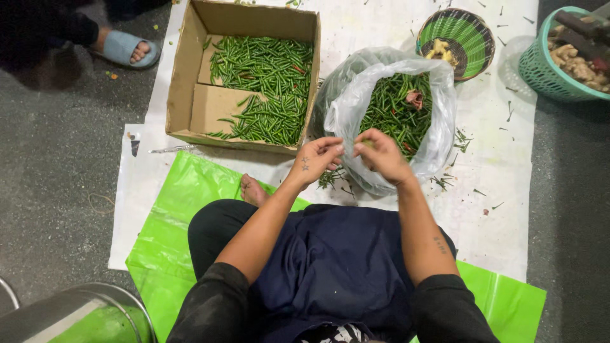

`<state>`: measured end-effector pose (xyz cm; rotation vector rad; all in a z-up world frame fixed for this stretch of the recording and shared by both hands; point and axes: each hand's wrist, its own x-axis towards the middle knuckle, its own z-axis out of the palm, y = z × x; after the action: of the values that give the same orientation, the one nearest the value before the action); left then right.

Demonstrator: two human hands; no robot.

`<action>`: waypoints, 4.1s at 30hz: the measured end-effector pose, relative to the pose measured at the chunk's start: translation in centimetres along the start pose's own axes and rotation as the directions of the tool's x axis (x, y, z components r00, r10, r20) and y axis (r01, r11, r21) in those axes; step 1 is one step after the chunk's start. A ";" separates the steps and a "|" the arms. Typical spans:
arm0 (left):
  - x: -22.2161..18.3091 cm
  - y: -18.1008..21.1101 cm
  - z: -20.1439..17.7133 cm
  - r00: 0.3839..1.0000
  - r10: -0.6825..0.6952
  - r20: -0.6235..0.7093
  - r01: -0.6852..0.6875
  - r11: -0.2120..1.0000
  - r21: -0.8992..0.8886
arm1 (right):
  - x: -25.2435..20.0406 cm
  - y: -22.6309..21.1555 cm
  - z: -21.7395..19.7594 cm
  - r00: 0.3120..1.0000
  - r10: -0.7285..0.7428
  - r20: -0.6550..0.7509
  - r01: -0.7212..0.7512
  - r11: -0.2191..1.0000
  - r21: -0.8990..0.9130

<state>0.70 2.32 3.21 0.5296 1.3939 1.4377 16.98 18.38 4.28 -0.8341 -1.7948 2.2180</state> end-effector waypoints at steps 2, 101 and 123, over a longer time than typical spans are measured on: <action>-0.1 -0.3 -0.1 1.000 -0.006 0.003 0.006 1.000 -0.007 | 0.1 0.7 1.9 0.997 -0.056 0.048 0.058 0.998 -0.038; -3.0 3.0 3.1 0.865 0.496 0.073 -0.370 0.533 0.761 | 0.3 1.5 3.7 0.986 -0.136 0.101 -0.006 0.566 0.824; -2.8 3.7 0.5 0.950 0.309 -0.053 -0.234 0.811 0.536 | -0.3 0.4 3.4 0.995 0.075 -0.061 -0.058 0.969 0.239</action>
<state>0.91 0.90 7.61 1.0333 1.9000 1.3204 15.56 15.21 4.42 -0.9196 -1.4541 2.3530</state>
